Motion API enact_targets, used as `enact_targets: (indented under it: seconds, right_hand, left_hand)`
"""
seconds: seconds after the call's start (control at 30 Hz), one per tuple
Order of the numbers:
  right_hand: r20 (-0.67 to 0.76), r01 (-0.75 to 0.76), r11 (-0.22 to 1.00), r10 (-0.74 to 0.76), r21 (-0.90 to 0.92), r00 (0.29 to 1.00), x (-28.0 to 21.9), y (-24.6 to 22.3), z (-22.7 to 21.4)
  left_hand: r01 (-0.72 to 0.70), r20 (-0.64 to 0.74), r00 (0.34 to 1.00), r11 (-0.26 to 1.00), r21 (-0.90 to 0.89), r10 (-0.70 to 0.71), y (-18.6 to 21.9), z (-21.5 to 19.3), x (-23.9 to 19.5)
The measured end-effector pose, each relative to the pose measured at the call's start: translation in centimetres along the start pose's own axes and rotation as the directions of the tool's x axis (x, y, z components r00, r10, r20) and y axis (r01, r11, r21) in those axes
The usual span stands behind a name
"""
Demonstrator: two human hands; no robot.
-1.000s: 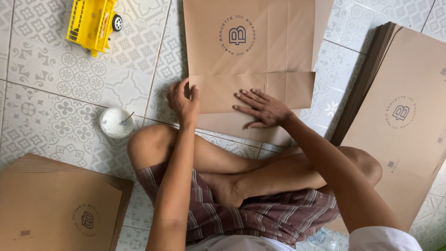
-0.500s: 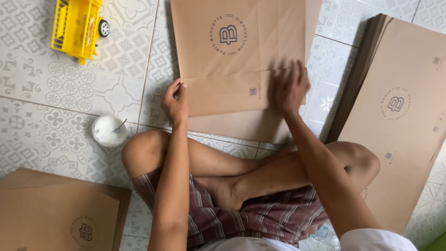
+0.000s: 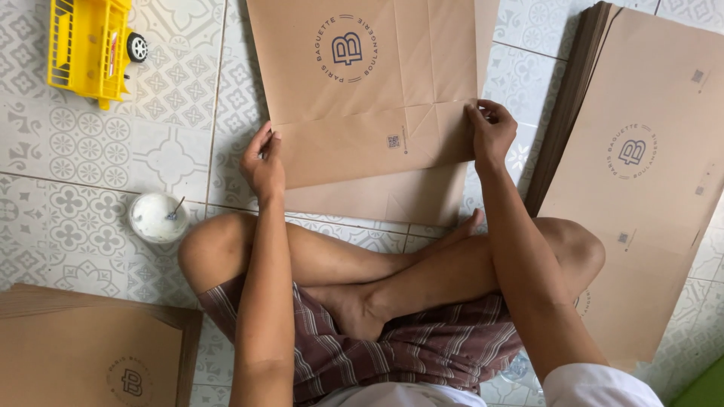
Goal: The person sits on the floor and assembles flat brown paper bags. They use a small brush to apply glue from a white bowl to the side seams of the bags, then fold and press the edges to seal them. The person handles multiple bags, stacking the finished ones.
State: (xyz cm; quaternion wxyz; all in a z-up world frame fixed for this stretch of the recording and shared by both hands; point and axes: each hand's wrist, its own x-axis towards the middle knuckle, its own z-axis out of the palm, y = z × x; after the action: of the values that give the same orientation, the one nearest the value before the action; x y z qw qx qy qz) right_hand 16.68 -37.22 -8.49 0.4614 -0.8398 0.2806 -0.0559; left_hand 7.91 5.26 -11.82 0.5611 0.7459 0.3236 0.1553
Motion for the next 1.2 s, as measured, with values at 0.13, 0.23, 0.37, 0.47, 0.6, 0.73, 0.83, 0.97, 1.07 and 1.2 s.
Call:
enact_targets:
  seconds: [0.13, 0.23, 0.37, 0.47, 0.6, 0.73, 0.83, 0.97, 1.07, 1.2]
  right_hand:
    - [0.021, -0.033, 0.997, 0.031, 0.064, 0.999, -1.4, -3.0, -0.8]
    - [0.019, -0.013, 0.999, 0.012, 0.042, 1.0, -1.2, -3.0, -0.9]
    - [-0.056, 0.115, 0.992, -0.118, -0.053, 0.991, -0.9, -2.8, -0.5]
    - [-0.063, 0.146, 0.986, -0.151, -0.08, 0.987, -0.8, -2.9, -0.3]
    - [-0.019, 0.101, 0.995, -0.101, 0.023, 0.995, -1.0, -3.6, -0.5]
    - [0.082, 0.06, 0.995, -0.066, 0.076, 0.994, -0.9, -4.8, -0.9]
    - [0.103, 0.027, 0.998, -0.033, 0.054, 0.994, -0.5, -4.4, -0.7]
    - [0.092, -0.011, 0.999, 0.007, 0.04, 0.996, -0.4, -3.9, -0.8]
    - [0.077, -0.014, 0.999, 0.012, 0.035, 0.997, -0.4, -3.8, -0.5]
    - [0.048, 0.014, 1.0, -0.015, 0.016, 0.999, -0.3, -3.3, -0.1]
  left_hand:
    - [-0.006, 0.0, 1.0, 1.0, 0.021, 0.006, 1.1, -0.5, -0.2]
    - [-0.003, -0.013, 1.0, 0.998, 0.06, 0.004, 0.7, -0.5, -0.1]
    - [0.001, -0.026, 1.0, 0.997, 0.071, 0.001, -0.1, -0.4, 0.1]
    - [0.015, -0.034, 0.999, 0.998, 0.066, -0.013, 0.5, -0.5, -0.1]
    - [0.016, -0.046, 0.999, 0.997, 0.07, -0.012, 0.6, -0.7, -0.3]
    - [-0.003, -0.044, 0.999, 0.997, 0.077, 0.006, -0.1, -0.4, 0.0]
    - [-0.002, -0.055, 0.998, 0.996, 0.093, 0.007, 0.2, -0.6, 0.0]
    - [0.06, -0.077, 0.996, 0.993, 0.104, -0.052, -0.1, -0.5, -0.1]
    - [0.054, -0.085, 0.995, 0.991, 0.121, -0.044, -0.3, -0.6, 0.1]
    - [0.048, -0.092, 0.995, 0.989, 0.143, -0.035, -0.6, -0.6, 0.1]
